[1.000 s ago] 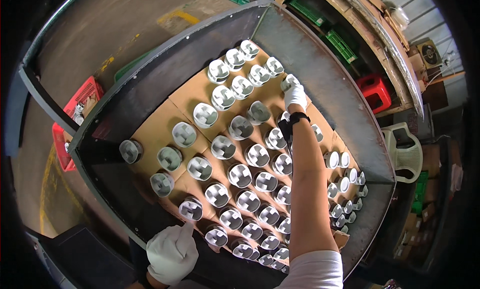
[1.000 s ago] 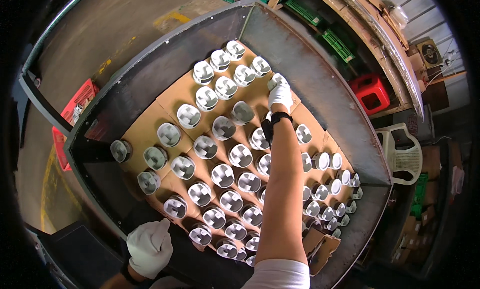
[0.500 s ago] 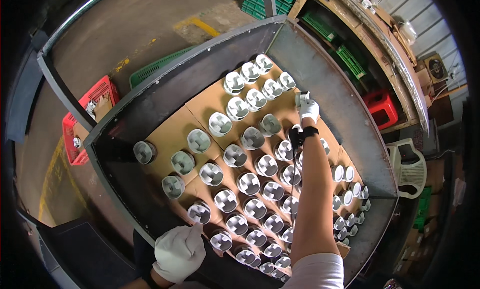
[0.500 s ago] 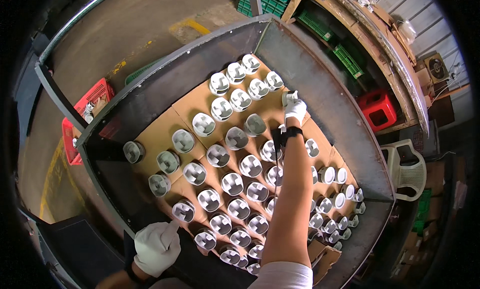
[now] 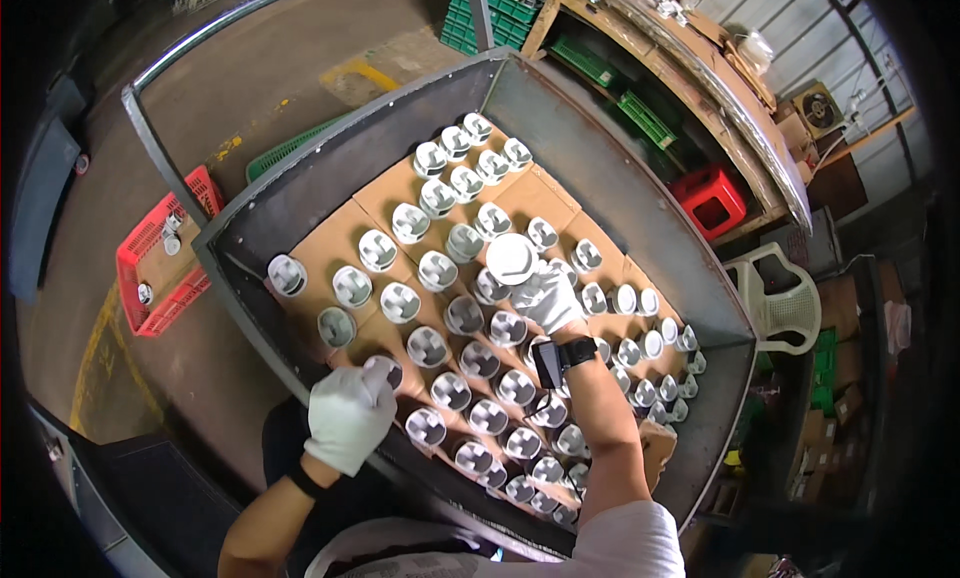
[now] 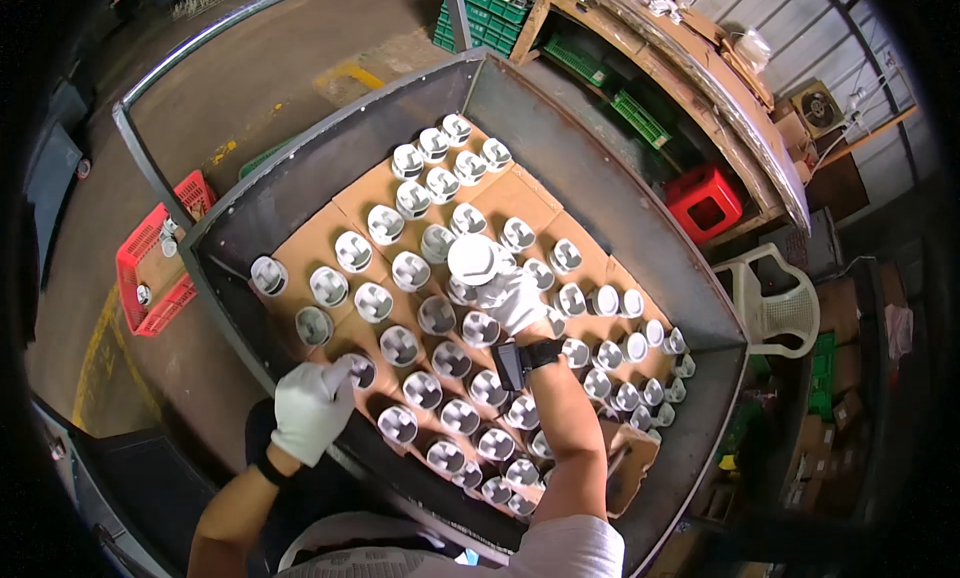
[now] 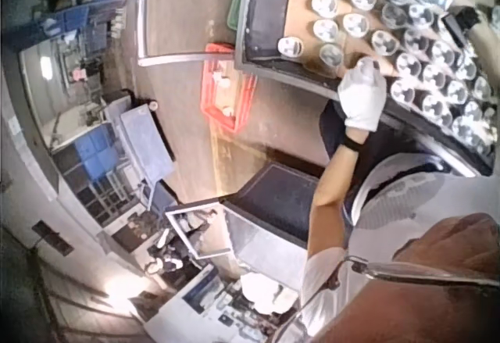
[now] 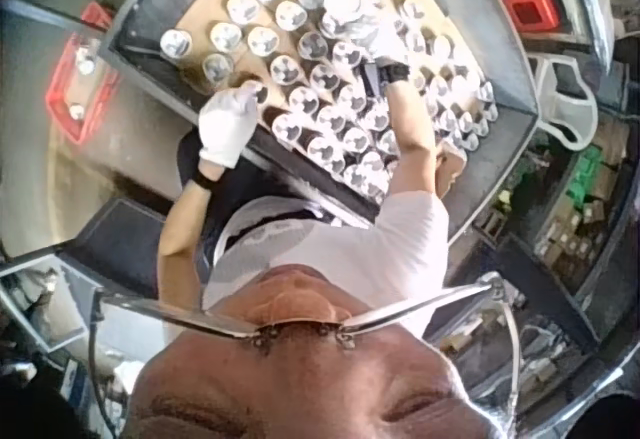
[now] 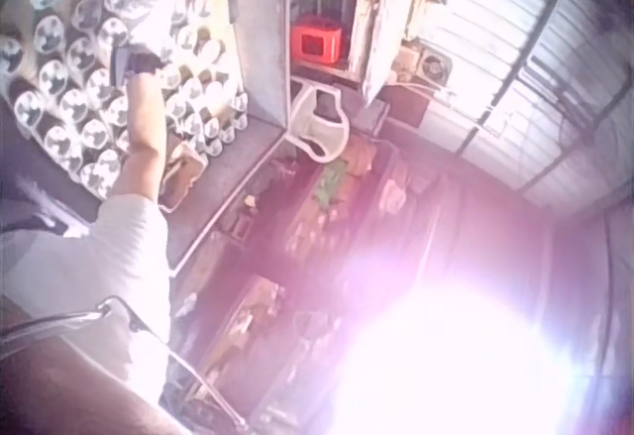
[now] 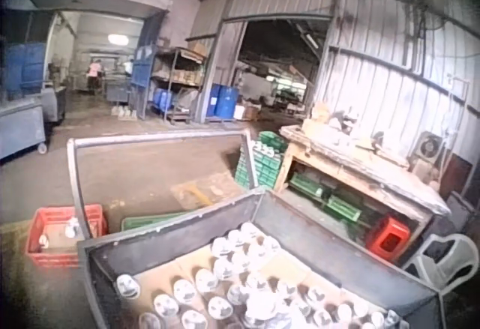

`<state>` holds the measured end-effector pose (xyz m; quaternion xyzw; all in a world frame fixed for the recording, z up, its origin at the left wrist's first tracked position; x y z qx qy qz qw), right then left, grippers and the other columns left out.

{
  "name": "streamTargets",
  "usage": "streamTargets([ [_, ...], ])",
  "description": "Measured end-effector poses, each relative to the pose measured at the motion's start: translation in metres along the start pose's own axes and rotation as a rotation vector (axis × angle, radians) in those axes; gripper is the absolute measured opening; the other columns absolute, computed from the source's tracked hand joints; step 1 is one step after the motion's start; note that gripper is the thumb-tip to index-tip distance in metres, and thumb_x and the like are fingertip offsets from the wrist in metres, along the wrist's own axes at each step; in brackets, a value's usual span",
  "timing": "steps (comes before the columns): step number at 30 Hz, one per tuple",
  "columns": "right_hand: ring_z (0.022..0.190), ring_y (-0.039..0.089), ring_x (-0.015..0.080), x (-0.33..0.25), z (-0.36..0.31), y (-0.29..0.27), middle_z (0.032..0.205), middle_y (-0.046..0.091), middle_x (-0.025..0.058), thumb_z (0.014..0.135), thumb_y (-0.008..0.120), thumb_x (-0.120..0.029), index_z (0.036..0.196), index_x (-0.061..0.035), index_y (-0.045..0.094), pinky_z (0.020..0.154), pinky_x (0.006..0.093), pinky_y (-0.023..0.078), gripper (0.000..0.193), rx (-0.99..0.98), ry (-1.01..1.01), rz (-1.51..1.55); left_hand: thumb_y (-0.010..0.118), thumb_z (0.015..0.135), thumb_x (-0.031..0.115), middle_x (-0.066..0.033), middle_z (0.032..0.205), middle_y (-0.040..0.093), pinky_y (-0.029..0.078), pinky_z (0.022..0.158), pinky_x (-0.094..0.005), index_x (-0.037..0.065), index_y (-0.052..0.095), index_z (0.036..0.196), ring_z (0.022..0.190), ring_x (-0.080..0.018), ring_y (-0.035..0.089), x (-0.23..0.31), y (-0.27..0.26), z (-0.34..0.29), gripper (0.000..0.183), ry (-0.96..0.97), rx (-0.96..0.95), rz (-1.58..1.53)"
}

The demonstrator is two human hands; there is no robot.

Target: The recorder is inspecting and sorting metal engine pistons from a large bin.

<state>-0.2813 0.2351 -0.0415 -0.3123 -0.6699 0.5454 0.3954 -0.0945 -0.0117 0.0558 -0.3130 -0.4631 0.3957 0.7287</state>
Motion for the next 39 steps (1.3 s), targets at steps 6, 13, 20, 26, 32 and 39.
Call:
streamTargets([
  [6, 0.103, 0.063, 0.0203, -0.021, -0.061, -0.024, 0.117, 0.066, 0.0072, 0.088, 0.054, -0.023, 0.126, -0.011, 0.06, 0.087, 0.0344, 0.05, 0.04, 0.423, -0.034, 0.791, 0.062, 0.076, 0.016, -0.0091, 0.068, 0.064, 0.053, 0.064, -0.041, 0.012, 0.07, 0.086, 0.066, -0.0275, 0.064, 0.005, 0.002, -0.007, 0.013, 0.082, 0.043, 0.029],
  [13, 0.101, 0.063, 0.0196, -0.066, -0.113, -0.101, 0.12, 0.067, 0.0063, 0.088, 0.062, -0.014, 0.131, -0.0038, 0.057, 0.088, 0.0323, 0.05, 0.044, 0.376, -0.19, 0.65, 0.059, 0.089, 0.025, -0.0119, 0.089, 0.071, 0.054, 0.076, -0.0402, 0.008, 0.072, 0.109, 0.082, -0.0279, 0.068, -0.009, 0.019, -0.008, 0.029, -0.057, -0.134, -0.279],
  [20, 0.1, 0.064, 0.0163, -0.081, -0.134, -0.063, 0.111, 0.069, 0.006, 0.082, 0.07, -0.001, 0.12, -0.0003, 0.064, 0.086, 0.029, 0.053, 0.038, 0.15, 0.003, 1.483, 0.06, 0.095, 0.02, -0.0216, 0.105, 0.07, 0.061, 0.076, -0.0347, -0.001, 0.031, 0.148, 0.085, -0.0237, 0.072, 0.032, 0.068, -0.027, 0.064, -0.454, -0.626, -1.601],
  [26, 0.114, 0.059, 0.017, -0.122, -0.137, -0.043, 0.124, 0.064, 0.0092, 0.087, 0.065, -0.003, 0.129, -0.0052, 0.059, 0.096, 0.0312, 0.048, 0.042, -0.055, -0.083, 2.277, 0.071, 0.084, -0.001, -0.008, 0.111, 0.066, 0.058, 0.081, -0.0311, 0.0, 0.053, 0.129, 0.095, -0.0149, 0.066, 0.058, 0.055, -0.022, 0.048, -0.115, -0.548, -1.409],
  [32, 0.11, 0.059, 0.0195, -0.134, -0.136, -0.038, 0.124, 0.062, 0.0108, 0.096, 0.059, -0.005, 0.129, -0.001, 0.057, 0.095, 0.0322, 0.05, 0.034, -0.084, 0.061, 2.18, 0.071, 0.085, 0.006, -0.0034, 0.109, 0.064, 0.056, 0.077, -0.0276, 0.001, 0.058, 0.123, 0.092, -0.0118, 0.063, 0.053, 0.075, -0.033, 0.04, -0.426, -0.733, -1.922],
  [39, 0.093, 0.061, 0.0183, -0.129, -0.141, -0.06, 0.103, 0.068, 0.0111, 0.091, 0.061, -0.007, 0.113, -0.0015, 0.063, 0.084, 0.0321, 0.049, 0.023, 0.178, -0.128, 1.538, 0.075, 0.074, -0.005, -0.0138, 0.114, 0.065, 0.055, 0.09, -0.0317, -0.004, 0.05, 0.13, 0.107, -0.0166, 0.062, 0.014, 0.083, -0.034, 0.061, -0.309, -0.443, -1.237],
])
Point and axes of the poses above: each hand's wrist, its own z-axis towards the middle knuckle, its own y-axis out of the palm, x = y × z, the point moved 9 cm from there along z, towards the middle knuckle
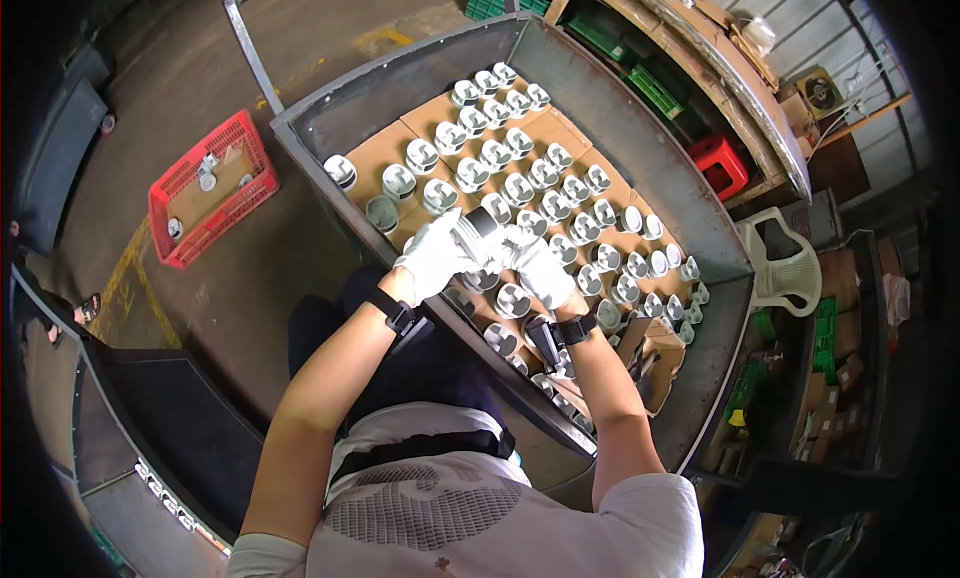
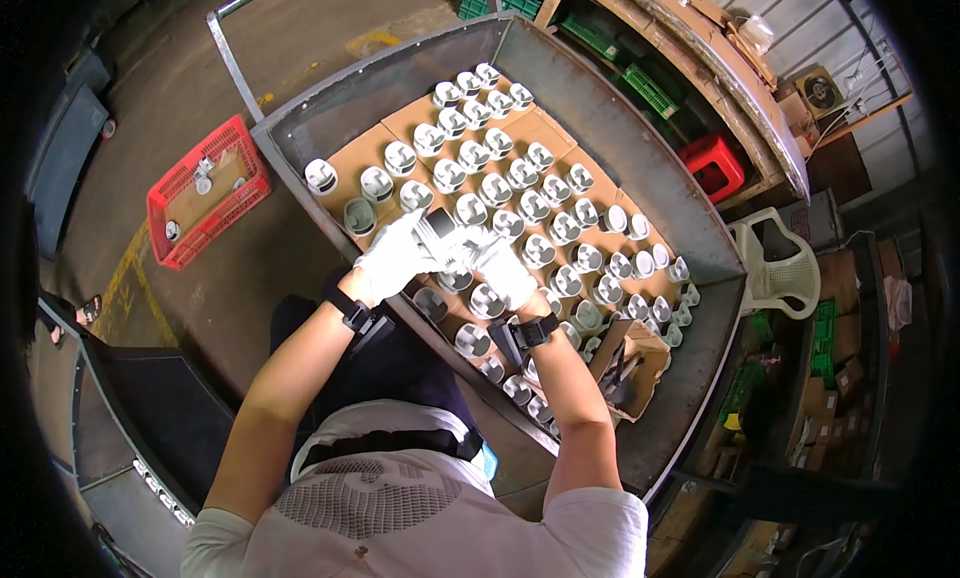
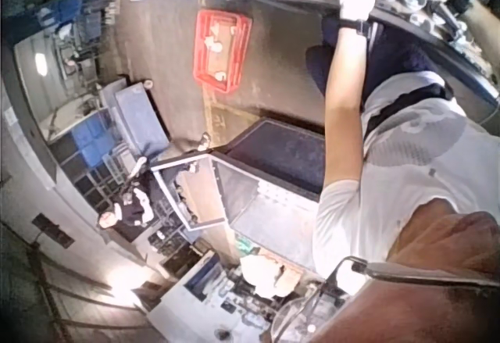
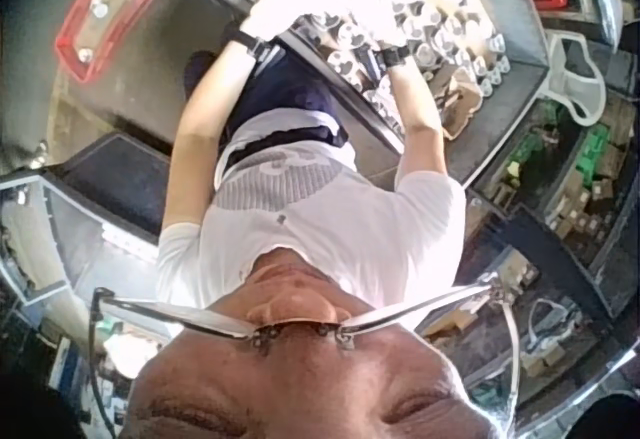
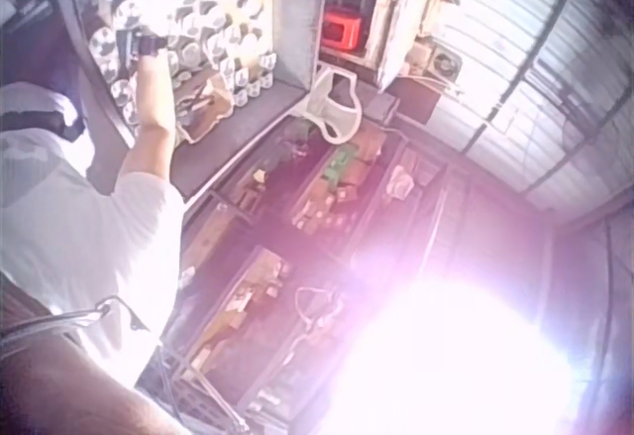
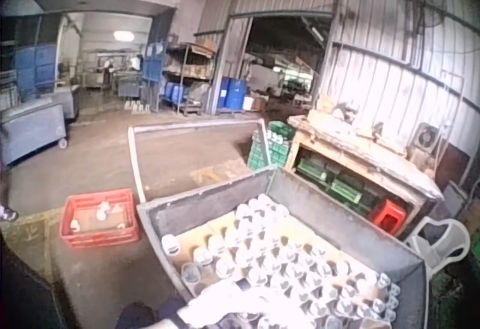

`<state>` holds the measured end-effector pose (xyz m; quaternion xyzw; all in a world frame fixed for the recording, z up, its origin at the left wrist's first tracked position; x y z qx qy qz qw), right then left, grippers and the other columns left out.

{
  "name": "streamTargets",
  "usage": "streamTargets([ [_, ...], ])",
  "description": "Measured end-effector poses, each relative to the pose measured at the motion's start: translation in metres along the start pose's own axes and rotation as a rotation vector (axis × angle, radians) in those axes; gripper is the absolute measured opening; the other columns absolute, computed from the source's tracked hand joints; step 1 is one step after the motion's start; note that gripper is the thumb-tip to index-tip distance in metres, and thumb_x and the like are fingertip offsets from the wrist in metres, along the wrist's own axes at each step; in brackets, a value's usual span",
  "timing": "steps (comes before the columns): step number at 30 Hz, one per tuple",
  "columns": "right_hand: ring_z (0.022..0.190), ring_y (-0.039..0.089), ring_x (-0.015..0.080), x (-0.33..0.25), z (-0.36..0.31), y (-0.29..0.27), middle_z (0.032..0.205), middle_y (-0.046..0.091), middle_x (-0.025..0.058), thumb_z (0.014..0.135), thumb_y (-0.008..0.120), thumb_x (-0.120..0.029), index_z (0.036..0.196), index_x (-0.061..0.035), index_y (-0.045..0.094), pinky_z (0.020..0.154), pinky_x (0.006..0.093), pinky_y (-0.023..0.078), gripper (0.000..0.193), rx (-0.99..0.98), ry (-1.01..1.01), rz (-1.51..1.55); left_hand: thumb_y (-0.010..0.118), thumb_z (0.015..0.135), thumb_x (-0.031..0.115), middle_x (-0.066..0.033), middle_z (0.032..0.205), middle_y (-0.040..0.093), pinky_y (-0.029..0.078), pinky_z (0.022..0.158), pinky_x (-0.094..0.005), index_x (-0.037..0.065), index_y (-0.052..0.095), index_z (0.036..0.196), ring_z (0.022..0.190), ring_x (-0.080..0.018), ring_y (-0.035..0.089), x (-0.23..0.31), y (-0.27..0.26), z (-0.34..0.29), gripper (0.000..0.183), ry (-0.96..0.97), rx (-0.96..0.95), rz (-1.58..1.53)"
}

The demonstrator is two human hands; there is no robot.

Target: The recorder is inspecting and sorting metal engine pistons from a large bin.

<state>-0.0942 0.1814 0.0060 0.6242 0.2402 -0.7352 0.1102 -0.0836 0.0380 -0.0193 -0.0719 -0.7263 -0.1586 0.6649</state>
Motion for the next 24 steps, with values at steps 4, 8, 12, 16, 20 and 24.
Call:
streamTargets([
  [4, 0.09, 0.06, 0.0211, 0.006, -0.005, -0.004, 0.098, 0.066, 0.0092, 0.088, 0.061, -0.005, 0.109, -0.0021, 0.063, 0.083, 0.032, 0.049, 0.021, -0.021, -0.016, -0.289, 0.061, 0.091, 0.012, -0.01, 0.118, 0.062, 0.056, 0.085, -0.0318, 0.0, 0.052, 0.131, 0.106, -0.0142, 0.061, 0.005, -0.001, -0.003, 0.043, -0.04, 0.165, -0.196],
  [8, 0.108, 0.058, 0.0165, 0.022, -0.006, -0.003, 0.119, 0.065, 0.0072, 0.083, 0.072, -0.002, 0.124, -0.0024, 0.061, 0.095, 0.0321, 0.047, 0.042, -0.072, -0.064, -0.218, 0.04, 0.105, 0.035, -0.0039, 0.115, 0.061, 0.055, 0.079, -0.0303, 0.006, 0.054, 0.131, 0.1, -0.0118, 0.06, -0.008, -0.001, 0.001, 0.042, -0.049, 0.187, -0.48],
  [12, 0.11, 0.06, 0.0168, 0.024, -0.006, 0.002, 0.12, 0.065, 0.0074, 0.083, 0.072, -0.001, 0.125, -0.0011, 0.06, 0.099, 0.0334, 0.047, 0.044, -0.074, 0.024, 0.005, 0.04, 0.105, 0.034, -0.0029, 0.116, 0.061, 0.055, 0.079, -0.0303, 0.007, 0.055, 0.13, 0.098, -0.0111, 0.06, -0.016, -0.004, 0.001, 0.04, -0.09, 0.202, -0.47],
  [16, 0.107, 0.06, 0.0184, 0.024, -0.007, 0.004, 0.117, 0.065, 0.0085, 0.086, 0.067, -0.003, 0.123, -0.0011, 0.06, 0.096, 0.0335, 0.047, 0.038, -0.051, 0.051, 0.071, 0.041, 0.105, 0.034, -0.004, 0.119, 0.061, 0.054, 0.084, -0.0316, 0.006, 0.054, 0.134, 0.102, -0.0118, 0.06, -0.019, -0.002, 0.003, 0.042, -0.1, 0.158, -0.528],
  [20, 0.103, 0.059, 0.0205, 0.045, -0.011, 0.001, 0.113, 0.064, 0.0099, 0.092, 0.06, -0.009, 0.12, -0.0018, 0.06, 0.091, 0.0332, 0.048, 0.029, 0.004, 0.079, 0.165, 0.041, 0.105, 0.033, -0.0056, 0.123, 0.059, 0.053, 0.089, -0.032, 0.005, 0.051, 0.138, 0.107, -0.0134, 0.06, -0.017, 0.0, 0.002, 0.044, -0.104, 0.16, -0.504],
  [24, 0.11, 0.056, 0.0185, 0.06, -0.013, 0.0, 0.124, 0.059, 0.0085, 0.093, 0.059, -0.01, 0.13, -0.0001, 0.052, 0.095, 0.032, 0.047, 0.039, -0.058, 0.044, 0.315, 0.041, 0.105, 0.032, -0.0064, 0.126, 0.058, 0.053, 0.09, -0.032, 0.005, 0.05, 0.138, 0.109, -0.0145, 0.06, -0.012, 0.001, 0.004, 0.044, -0.059, 0.129, -0.45],
])
Point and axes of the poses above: each hand's wrist, its own z-axis towards the middle knuckle, its own y-axis out of the palm, x = y × z, the point moved 9 cm from there along z, towards the middle knuckle
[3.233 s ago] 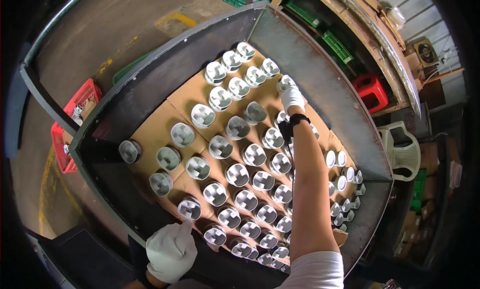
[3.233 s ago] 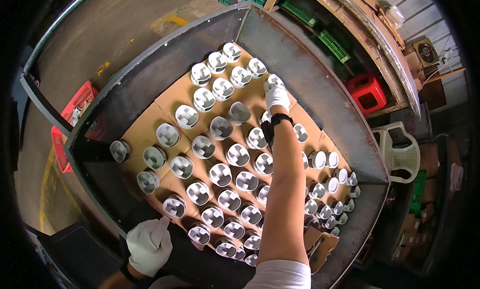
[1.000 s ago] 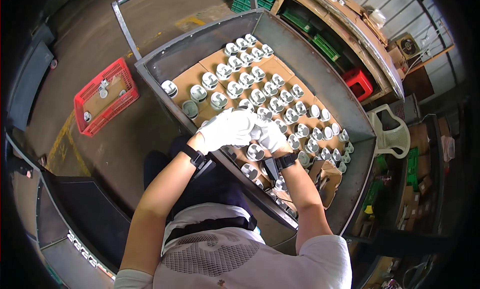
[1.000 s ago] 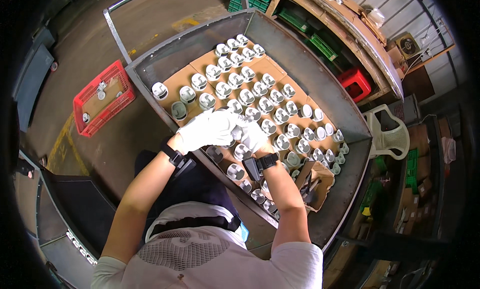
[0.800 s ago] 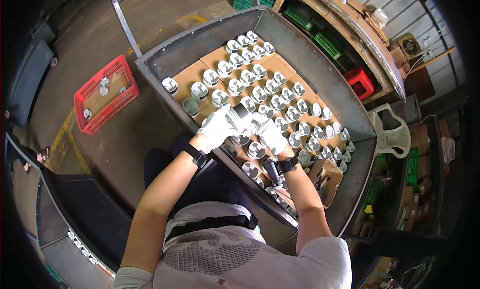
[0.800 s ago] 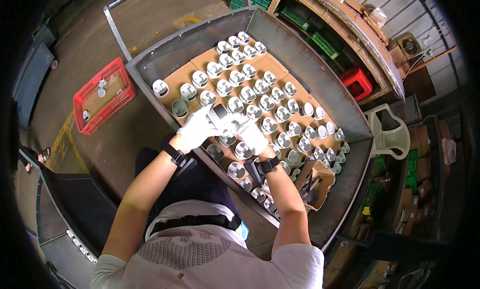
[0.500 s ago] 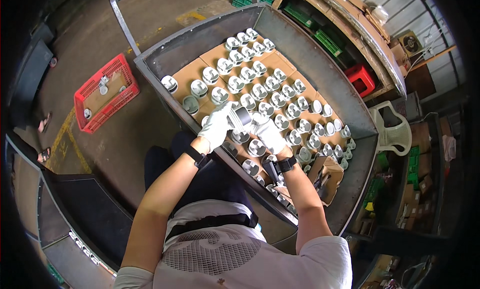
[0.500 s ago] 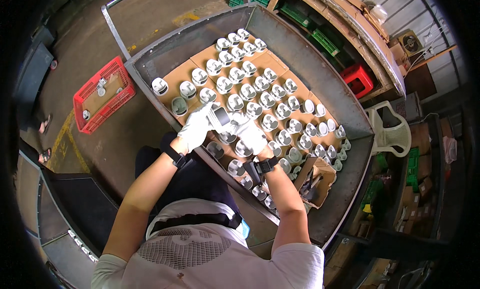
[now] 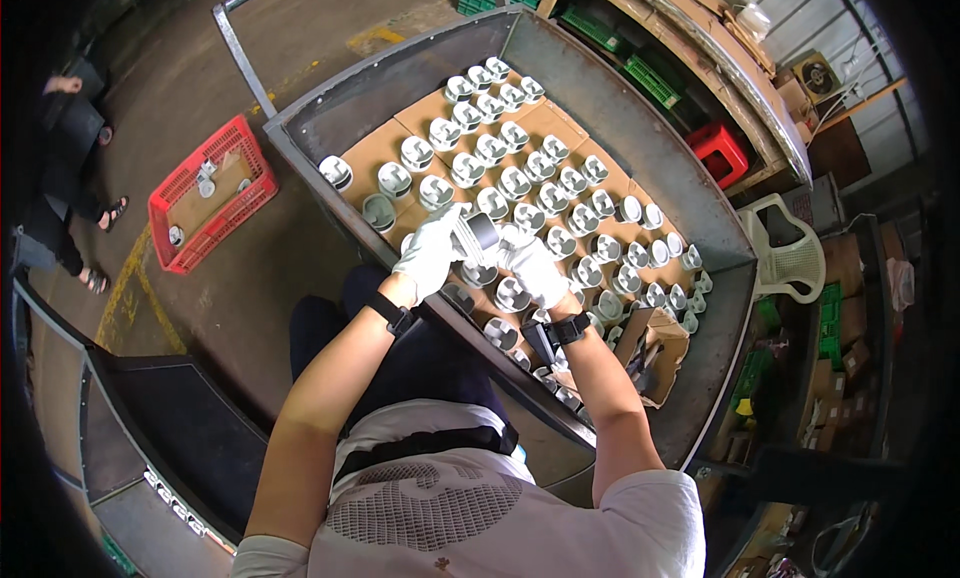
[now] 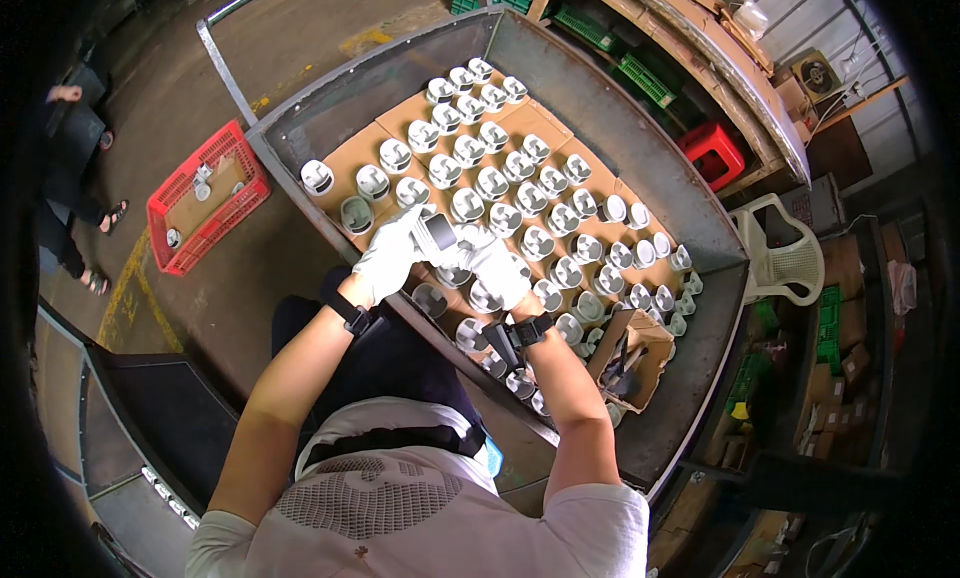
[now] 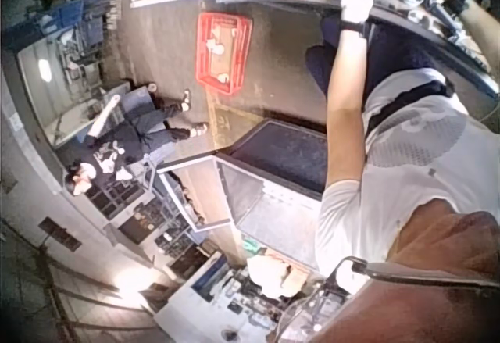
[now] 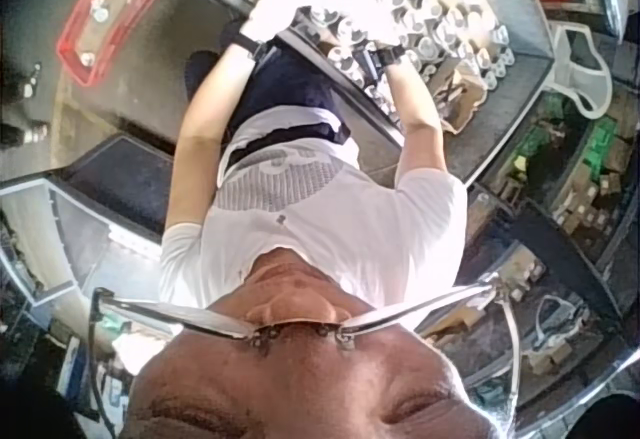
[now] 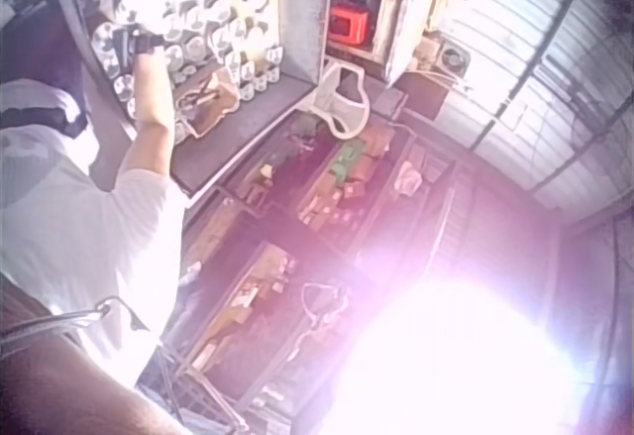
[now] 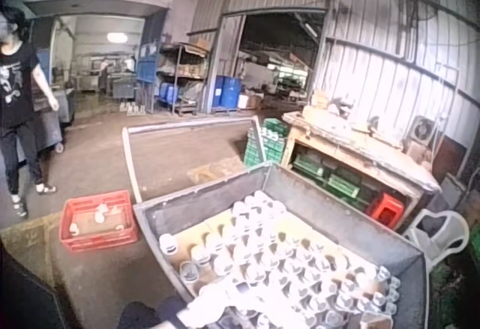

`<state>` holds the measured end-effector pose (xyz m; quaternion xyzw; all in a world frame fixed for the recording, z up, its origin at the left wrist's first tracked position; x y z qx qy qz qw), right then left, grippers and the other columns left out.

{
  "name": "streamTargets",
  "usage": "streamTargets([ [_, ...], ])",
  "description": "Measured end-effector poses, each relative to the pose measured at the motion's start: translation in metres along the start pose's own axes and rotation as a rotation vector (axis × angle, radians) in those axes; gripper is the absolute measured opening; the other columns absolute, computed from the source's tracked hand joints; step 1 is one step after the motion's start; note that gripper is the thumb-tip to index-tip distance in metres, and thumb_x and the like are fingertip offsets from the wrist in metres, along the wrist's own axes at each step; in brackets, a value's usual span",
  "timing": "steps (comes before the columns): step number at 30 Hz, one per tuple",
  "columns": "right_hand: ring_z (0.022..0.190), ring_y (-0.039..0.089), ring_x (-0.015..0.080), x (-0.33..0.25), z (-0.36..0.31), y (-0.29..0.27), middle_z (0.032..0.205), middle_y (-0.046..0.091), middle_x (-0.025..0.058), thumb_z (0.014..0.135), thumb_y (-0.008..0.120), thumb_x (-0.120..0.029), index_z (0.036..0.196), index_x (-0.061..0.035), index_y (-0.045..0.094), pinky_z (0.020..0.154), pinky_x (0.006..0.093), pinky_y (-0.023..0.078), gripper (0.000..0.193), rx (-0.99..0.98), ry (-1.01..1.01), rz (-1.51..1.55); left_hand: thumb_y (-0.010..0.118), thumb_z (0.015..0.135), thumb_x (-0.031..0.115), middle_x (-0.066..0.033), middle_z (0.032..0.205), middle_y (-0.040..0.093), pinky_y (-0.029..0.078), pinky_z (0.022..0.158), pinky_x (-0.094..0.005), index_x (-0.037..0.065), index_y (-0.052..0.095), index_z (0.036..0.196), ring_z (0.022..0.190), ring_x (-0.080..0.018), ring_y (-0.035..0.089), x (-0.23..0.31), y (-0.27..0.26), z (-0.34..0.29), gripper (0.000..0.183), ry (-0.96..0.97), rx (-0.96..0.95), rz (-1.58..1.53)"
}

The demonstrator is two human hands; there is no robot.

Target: The recorder is inspecting and sorting metal engine pistons from a large bin.

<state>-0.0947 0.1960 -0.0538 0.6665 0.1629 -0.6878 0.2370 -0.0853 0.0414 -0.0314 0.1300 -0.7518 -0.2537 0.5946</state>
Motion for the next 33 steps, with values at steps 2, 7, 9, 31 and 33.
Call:
streamTargets([
  [2, 0.112, 0.055, 0.0176, 0.003, -0.002, -0.001, 0.127, 0.057, 0.0085, 0.094, 0.058, -0.01, 0.133, 0.0004, 0.05, 0.096, 0.0317, 0.047, 0.041, -0.02, 0.006, -0.011, 0.041, 0.105, 0.032, -0.0071, 0.128, 0.058, 0.053, 0.091, -0.0322, 0.005, 0.049, 0.139, 0.109, -0.0154, 0.06, 0.001, 0.003, -0.002, 0.044, -0.009, 0.007, -0.016],
  [7, 0.106, 0.058, 0.0148, -0.038, 0.005, 0.023, 0.118, 0.063, 0.0071, 0.089, 0.063, -0.012, 0.126, 0.0004, 0.057, 0.091, 0.0289, 0.048, 0.04, -0.01, -0.064, -0.012, 0.041, 0.105, 0.032, -0.0099, 0.143, 0.048, 0.052, 0.095, -0.0343, 0.005, 0.045, 0.143, 0.123, -0.0169, 0.052, 0.005, -0.006, -0.007, 0.047, 0.031, 0.009, 0.089],
  [9, 0.102, 0.06, 0.0143, -0.054, 0.008, 0.028, 0.113, 0.065, 0.0064, 0.087, 0.064, -0.013, 0.121, 0.0003, 0.06, 0.088, 0.0282, 0.049, 0.036, 0.022, -0.035, -0.1, 0.042, 0.105, 0.032, -0.0101, 0.147, 0.044, 0.051, 0.096, -0.0352, 0.005, 0.044, 0.144, 0.128, -0.0171, 0.049, 0.005, -0.006, -0.005, 0.048, 0.082, -0.004, 0.137],
  [31, 0.098, 0.064, 0.0159, -0.115, 0.0, 0.044, 0.104, 0.07, 0.0076, 0.09, 0.066, -0.017, 0.116, 0.0001, 0.065, 0.089, 0.0303, 0.051, 0.031, 0.076, -0.157, -0.317, 0.071, 0.082, 0.0, -0.0128, 0.145, 0.047, 0.054, 0.094, -0.0325, 0.0, 0.023, 0.153, 0.127, -0.0186, 0.051, 0.03, 0.022, -0.016, 0.086, 0.128, -0.14, 0.306],
  [33, 0.097, 0.063, 0.0157, -0.112, -0.001, 0.035, 0.105, 0.07, 0.0068, 0.09, 0.065, -0.017, 0.114, -0.0006, 0.066, 0.088, 0.0309, 0.051, 0.029, 0.056, -0.186, -0.538, 0.074, 0.076, -0.006, -0.0147, 0.145, 0.047, 0.054, 0.094, -0.0324, 0.0, 0.02, 0.153, 0.126, -0.0193, 0.052, 0.028, 0.023, -0.014, 0.094, 0.091, -0.108, 0.017],
])
Point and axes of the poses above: each hand's wrist, its own z-axis towards the middle knuckle, its own y-axis out of the palm, x = y × z, the point moved 9 cm from there along z, towards the middle knuckle
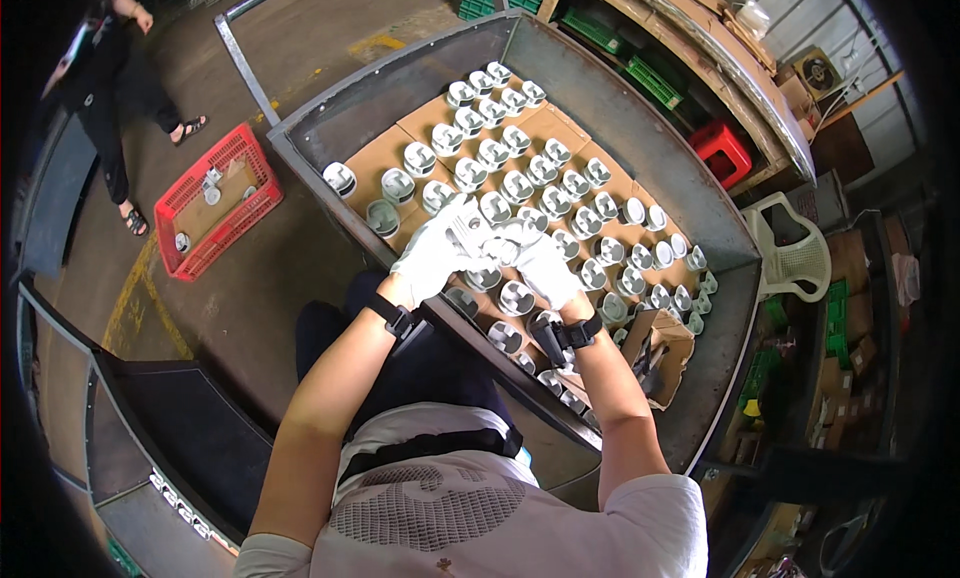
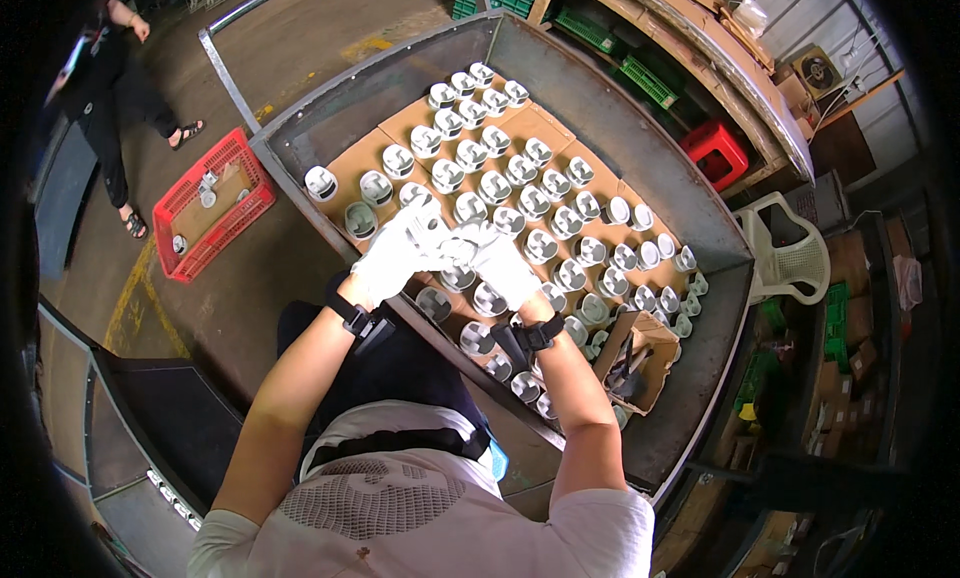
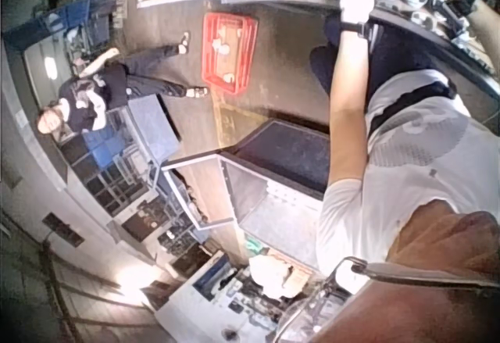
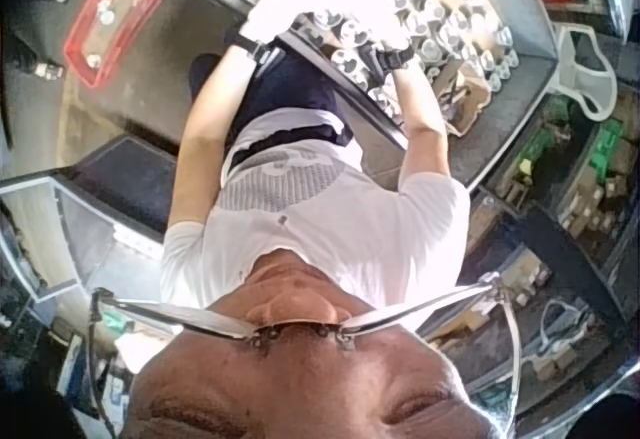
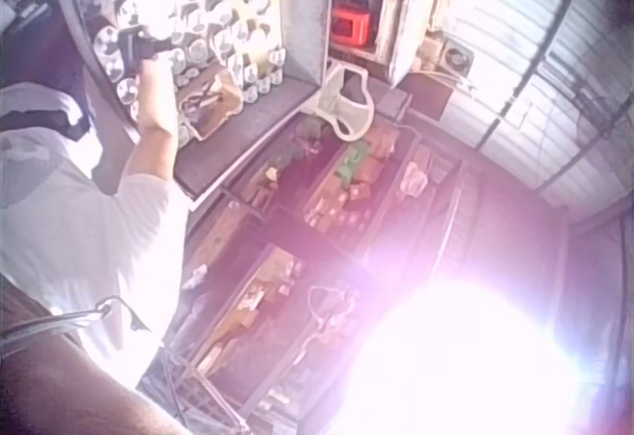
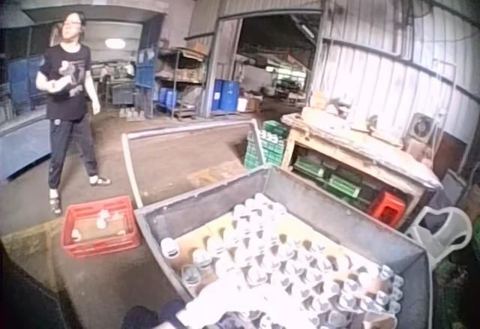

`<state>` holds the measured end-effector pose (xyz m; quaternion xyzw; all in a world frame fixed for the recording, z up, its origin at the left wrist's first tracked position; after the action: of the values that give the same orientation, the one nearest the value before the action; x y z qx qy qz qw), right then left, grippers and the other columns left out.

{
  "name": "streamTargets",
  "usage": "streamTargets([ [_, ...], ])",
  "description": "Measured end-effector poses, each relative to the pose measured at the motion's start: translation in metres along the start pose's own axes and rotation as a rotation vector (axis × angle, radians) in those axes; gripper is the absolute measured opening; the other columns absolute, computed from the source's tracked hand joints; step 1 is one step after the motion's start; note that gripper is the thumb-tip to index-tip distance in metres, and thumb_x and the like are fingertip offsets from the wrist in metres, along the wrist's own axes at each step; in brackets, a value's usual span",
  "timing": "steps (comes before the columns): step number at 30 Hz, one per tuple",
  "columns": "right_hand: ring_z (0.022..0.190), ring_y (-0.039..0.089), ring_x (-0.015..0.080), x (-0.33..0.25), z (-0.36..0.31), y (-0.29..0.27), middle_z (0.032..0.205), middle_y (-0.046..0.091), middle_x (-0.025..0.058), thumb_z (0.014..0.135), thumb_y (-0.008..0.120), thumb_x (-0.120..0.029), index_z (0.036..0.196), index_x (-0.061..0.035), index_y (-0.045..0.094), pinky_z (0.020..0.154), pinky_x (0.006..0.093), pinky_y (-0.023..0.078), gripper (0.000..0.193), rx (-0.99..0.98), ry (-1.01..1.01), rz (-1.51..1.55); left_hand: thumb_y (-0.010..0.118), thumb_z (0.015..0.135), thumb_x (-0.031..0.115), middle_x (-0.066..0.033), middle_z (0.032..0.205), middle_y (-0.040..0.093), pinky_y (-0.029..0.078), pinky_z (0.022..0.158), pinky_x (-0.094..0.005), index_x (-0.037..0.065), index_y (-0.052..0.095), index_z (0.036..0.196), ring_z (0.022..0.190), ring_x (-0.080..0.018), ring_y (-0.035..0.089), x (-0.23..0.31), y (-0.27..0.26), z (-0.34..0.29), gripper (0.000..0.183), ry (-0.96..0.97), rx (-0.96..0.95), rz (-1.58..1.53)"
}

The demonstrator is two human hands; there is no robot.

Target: The recorder is inspecting and sorting metal engine pistons from a large bin.

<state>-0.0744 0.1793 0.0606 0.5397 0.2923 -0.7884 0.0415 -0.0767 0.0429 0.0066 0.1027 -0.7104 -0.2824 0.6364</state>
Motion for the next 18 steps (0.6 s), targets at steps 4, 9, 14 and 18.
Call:
streamTargets([
  [4, 0.089, 0.063, 0.0156, 0.022, 0.008, 0.006, 0.103, 0.07, 0.0065, 0.089, 0.064, -0.014, 0.114, -0.0019, 0.068, 0.078, 0.031, 0.052, 0.028, -0.085, 0.221, 0.203, 0.074, 0.076, -0.006, -0.0139, 0.141, 0.047, 0.053, 0.096, -0.0342, 0.0, 0.023, 0.152, 0.123, -0.02, 0.053, -0.009, -0.004, 0.005, 0.092, -0.009, -0.057, 0.155],
  [9, 0.081, 0.066, 0.029, 0.013, 0.025, 0.003, 0.094, 0.07, 0.0144, 0.077, 0.063, -0.004, 0.118, -0.0077, 0.068, 0.073, 0.0338, 0.052, 0.042, -0.106, 0.03, -0.121, 0.08, 0.07, 0.0, -0.013, 0.137, 0.053, 0.05, 0.096, -0.0313, 0.005, 0.033, 0.151, 0.12, -0.0188, 0.054, -0.026, -0.024, 0.009, 0.093, -0.063, -0.002, 0.421],
  [14, 0.079, 0.065, 0.0294, 0.024, 0.027, -0.002, 0.093, 0.07, 0.0149, 0.078, 0.065, -0.009, 0.118, -0.0063, 0.067, 0.071, 0.0344, 0.052, 0.041, -0.031, -0.002, -0.033, 0.079, 0.071, -0.002, -0.0102, 0.124, 0.059, 0.052, 0.091, -0.0293, 0.007, 0.041, 0.148, 0.111, -0.0179, 0.058, -0.011, -0.008, 0.004, 0.086, 0.043, -0.121, 0.555],
  [18, 0.075, 0.063, 0.0127, 0.038, 0.022, -0.008, 0.091, 0.07, 0.005, 0.093, 0.062, -0.019, 0.116, -0.0025, 0.067, 0.066, 0.0275, 0.05, 0.028, 0.13, 0.484, 0.47, 0.074, 0.079, -0.004, -0.0139, 0.127, 0.059, 0.055, 0.091, -0.0321, -0.003, 0.04, 0.142, 0.111, -0.0186, 0.061, -0.01, 0.0, 0.0, 0.072, -0.072, -0.13, 0.242],
])
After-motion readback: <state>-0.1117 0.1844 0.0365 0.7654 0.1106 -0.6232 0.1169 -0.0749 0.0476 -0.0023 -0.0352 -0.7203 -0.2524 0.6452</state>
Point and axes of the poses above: each hand's wrist, its own z-axis towards the middle knuckle, its own y-axis out of the palm, x = y × z, the point moved 9 cm from there along z, towards the middle knuckle
